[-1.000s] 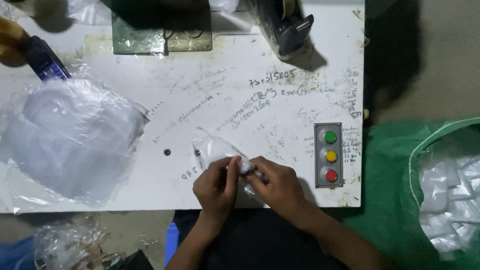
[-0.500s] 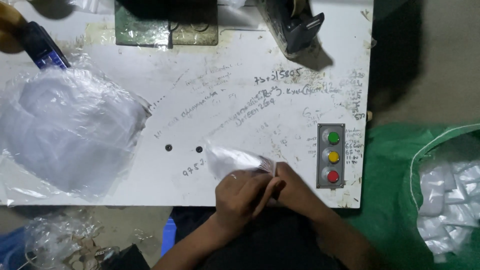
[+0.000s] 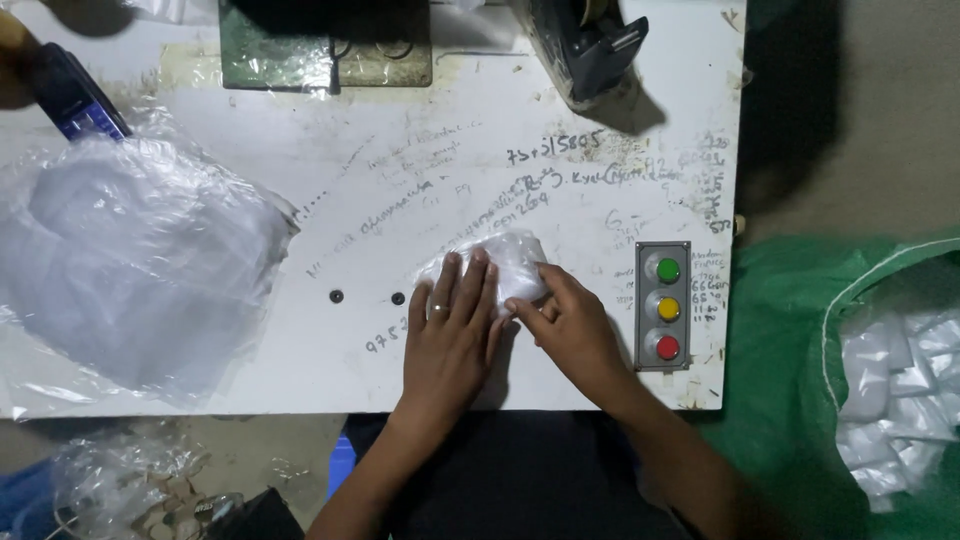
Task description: Folding small white plastic bags and placing them into a large green collection sack at a packaging workstation.
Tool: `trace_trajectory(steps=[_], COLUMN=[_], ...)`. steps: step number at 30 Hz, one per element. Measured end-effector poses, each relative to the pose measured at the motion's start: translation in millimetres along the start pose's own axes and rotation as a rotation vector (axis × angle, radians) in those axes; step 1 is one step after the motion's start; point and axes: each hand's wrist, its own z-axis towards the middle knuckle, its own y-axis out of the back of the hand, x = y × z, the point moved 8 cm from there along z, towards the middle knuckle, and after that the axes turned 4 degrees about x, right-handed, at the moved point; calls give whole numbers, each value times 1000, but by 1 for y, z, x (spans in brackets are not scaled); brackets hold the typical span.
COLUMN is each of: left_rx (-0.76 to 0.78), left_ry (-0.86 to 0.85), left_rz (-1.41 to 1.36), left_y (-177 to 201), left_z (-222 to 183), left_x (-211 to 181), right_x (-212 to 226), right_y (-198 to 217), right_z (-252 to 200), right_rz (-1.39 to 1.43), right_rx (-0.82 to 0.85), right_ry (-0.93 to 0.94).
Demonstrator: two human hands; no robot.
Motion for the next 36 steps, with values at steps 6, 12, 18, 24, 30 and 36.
trace_trajectory(steps=[6,12,18,24,30,36], left_rx=[-94,-162,-230,61,-69,18], left_ry=[-41,141,-10,-8,183,-48], left_rz=[-27,-152,-211,-310,-235,-235], left_y=[9,9,3,-2,7,11], left_z=[27,12,-17,-31,-13,-19], left_x=[20,51,25,25,53,34], right_x=[48,12,11,-12,9,-4], right_y=[2,-69,-18,-26,-65,-29], right_z=[2,-51,-46,-23,-64,-39], right_rz=[-287,-901,-483,-704,-718,-570], right_rx=[-85,77,-178,135,59,-111], right_ry=[504,850,850,618,999,830])
